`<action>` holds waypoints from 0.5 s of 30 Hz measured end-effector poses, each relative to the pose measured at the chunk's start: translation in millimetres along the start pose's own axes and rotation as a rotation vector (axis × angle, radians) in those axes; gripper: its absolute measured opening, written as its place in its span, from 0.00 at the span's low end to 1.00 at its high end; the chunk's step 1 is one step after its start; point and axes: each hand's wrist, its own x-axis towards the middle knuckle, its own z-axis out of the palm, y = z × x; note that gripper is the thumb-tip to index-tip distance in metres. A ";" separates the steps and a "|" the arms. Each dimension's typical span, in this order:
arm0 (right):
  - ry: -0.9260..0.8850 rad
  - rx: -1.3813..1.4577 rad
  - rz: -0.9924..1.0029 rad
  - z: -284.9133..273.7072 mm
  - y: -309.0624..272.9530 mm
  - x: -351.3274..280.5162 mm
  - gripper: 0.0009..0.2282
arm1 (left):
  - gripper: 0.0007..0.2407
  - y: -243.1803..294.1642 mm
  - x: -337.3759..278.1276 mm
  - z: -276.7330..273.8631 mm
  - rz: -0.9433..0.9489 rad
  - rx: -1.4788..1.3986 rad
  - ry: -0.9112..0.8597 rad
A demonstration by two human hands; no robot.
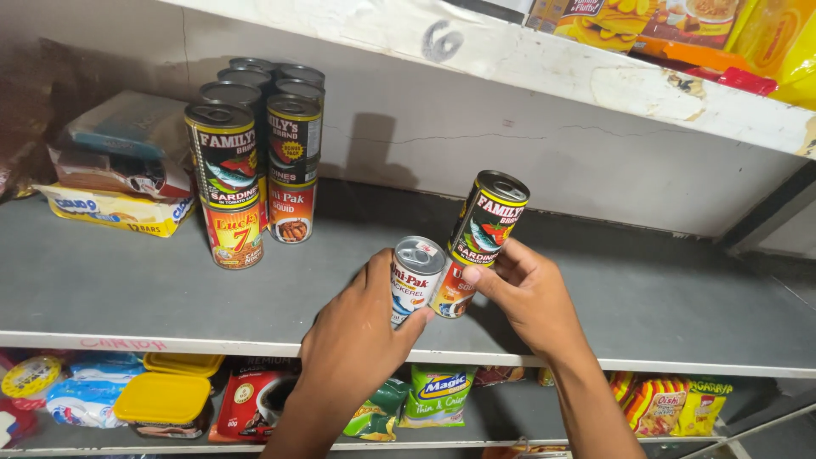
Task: Organizes various canned food products by stacking them and arranging them neatly on store shelves.
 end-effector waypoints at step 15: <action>0.169 -0.050 0.003 22.1 -3.8 -6.3 0.13 | 0.31 -4.6 1.4 5.0 0.041 -0.008 0.031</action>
